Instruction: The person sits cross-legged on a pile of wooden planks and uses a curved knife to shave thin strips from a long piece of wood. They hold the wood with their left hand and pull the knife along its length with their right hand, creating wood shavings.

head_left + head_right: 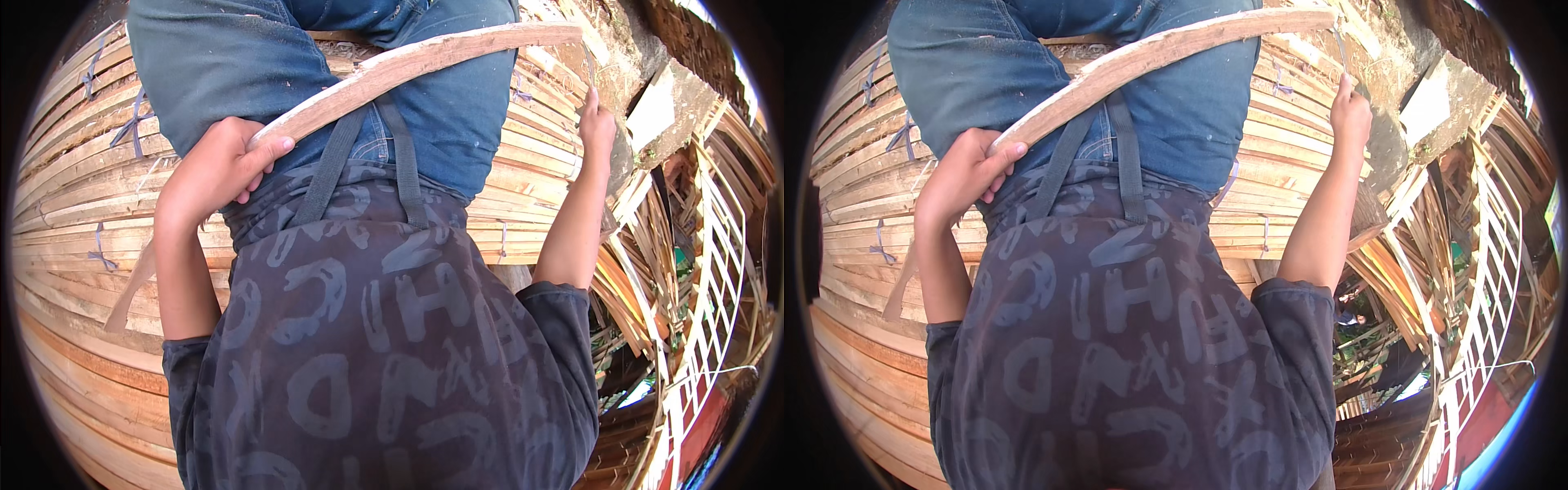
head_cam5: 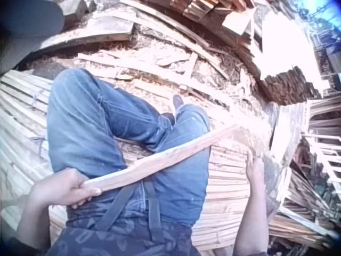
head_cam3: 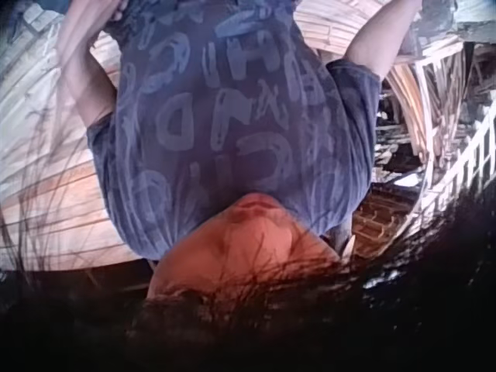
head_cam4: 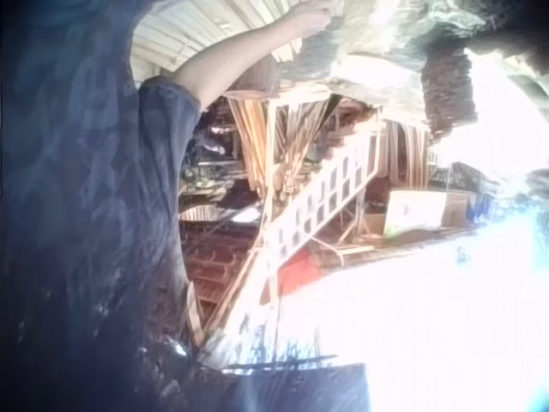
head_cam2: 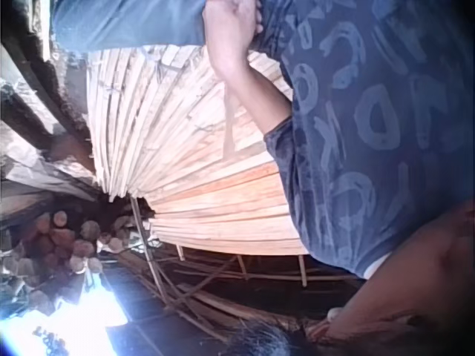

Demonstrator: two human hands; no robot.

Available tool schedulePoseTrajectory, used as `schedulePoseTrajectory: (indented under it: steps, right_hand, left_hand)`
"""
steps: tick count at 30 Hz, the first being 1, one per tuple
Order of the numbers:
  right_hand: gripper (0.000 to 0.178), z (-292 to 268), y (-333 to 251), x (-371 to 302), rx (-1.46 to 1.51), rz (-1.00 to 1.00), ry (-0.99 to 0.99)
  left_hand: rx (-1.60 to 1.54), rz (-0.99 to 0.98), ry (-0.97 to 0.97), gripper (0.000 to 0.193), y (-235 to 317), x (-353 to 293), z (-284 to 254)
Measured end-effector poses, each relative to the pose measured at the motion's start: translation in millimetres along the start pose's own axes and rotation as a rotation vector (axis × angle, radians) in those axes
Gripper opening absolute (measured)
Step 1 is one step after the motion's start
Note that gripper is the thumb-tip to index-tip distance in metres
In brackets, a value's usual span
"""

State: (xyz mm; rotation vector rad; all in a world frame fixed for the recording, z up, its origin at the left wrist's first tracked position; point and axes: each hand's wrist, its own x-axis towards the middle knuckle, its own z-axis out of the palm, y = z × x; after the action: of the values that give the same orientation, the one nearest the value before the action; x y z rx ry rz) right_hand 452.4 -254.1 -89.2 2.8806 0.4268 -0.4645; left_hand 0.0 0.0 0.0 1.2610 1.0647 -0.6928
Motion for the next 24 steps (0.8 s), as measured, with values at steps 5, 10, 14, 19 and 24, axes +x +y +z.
schedulePoseTrajectory:
  steps: [5, 10, 14, 19, 24]
  right_hand:
    - [0.058, 9, -33, -48, 0.385, -0.135, 0.032]
    - [0.054, 22, -109, -138, 0.356, -0.494, -0.03]
    - [0.058, 7, -122, -134, 0.198, -0.511, -0.09]
    - [0.063, 3, -105, -104, -0.036, -0.505, -0.012]
    - [0.063, 13, -98, -90, -0.016, -0.459, -0.005]
  left_hand:
    - [0.048, -0.019, 0.045, 0.043, 4, 6, -8]
    - [-0.003, -0.038, 0.027, 0.043, 10, 4, -4]
    - [-0.015, -0.067, 0.032, 0.044, 6, 3, -4]
    - [0.024, -0.031, 0.034, 0.044, 9, 4, 0]
    - [0.028, 0.08, 0.039, 0.044, 15, 12, 9]
